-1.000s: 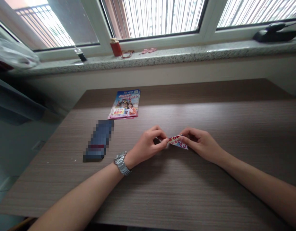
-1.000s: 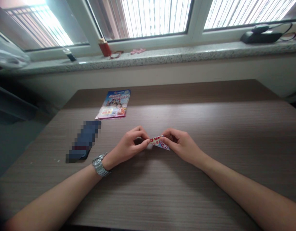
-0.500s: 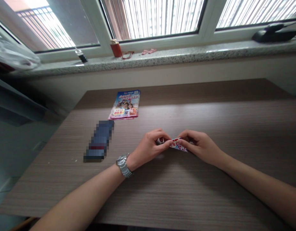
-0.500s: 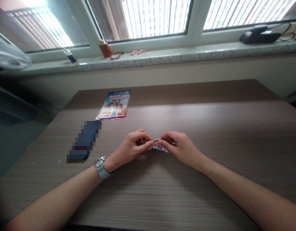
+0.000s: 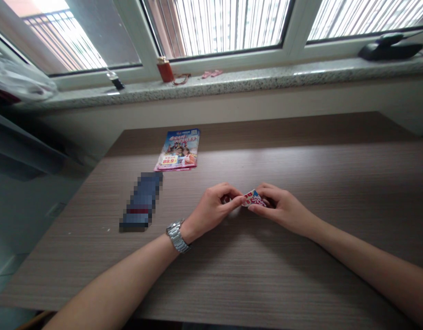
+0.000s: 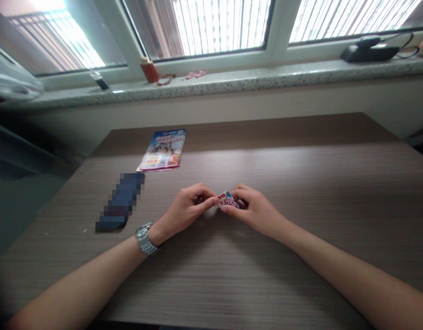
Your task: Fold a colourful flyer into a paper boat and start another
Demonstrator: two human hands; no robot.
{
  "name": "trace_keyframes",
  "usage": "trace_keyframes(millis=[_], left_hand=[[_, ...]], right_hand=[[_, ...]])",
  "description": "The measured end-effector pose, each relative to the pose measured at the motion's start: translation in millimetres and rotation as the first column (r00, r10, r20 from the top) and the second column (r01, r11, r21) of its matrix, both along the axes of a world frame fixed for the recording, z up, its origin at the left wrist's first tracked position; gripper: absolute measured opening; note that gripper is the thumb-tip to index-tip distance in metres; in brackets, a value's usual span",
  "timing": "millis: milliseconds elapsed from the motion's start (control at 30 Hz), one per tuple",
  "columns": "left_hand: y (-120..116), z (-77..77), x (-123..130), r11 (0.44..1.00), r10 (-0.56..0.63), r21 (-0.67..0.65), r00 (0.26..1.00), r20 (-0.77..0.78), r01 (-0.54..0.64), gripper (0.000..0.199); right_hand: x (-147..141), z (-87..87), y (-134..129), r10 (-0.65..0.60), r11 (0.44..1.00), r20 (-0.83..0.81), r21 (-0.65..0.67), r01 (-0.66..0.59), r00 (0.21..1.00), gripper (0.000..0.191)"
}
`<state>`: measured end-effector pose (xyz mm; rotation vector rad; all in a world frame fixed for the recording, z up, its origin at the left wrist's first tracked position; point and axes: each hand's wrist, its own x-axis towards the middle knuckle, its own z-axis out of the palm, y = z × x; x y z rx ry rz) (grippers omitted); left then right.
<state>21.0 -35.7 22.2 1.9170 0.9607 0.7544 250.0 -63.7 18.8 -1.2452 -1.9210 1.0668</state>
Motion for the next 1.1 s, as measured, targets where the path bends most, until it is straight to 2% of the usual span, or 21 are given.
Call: trace_keyframes(millis=[433, 967, 1100], left_hand=[[-0.9, -1.1, 2.4, 1.000, 0.002, -0.010, 1.000, 0.023, -0.002, 0.027], [-1.3, 1.0, 3.3, 0.997, -0.014, -0.077, 0.998, 0.057, 0.018, 0.026], [-0.1, 2.6, 1.5, 0.995, -0.007, -0.100, 0.997, 0.077, 0.014, 0.028]], right_hand=[[-3.3, 3.7, -0.7, -0.002, 1.000, -0.007, -0.013, 0.002, 1.000, 0.024], [-1.9, -2.0, -0.3, -0.009, 1.000, -0.043, -0.011, 0.008, 0.999, 0.021], [0.1, -3.4, 0.2, -0.059, 0.998, -0.042, -0.009, 0.059, 0.997, 0.021]])
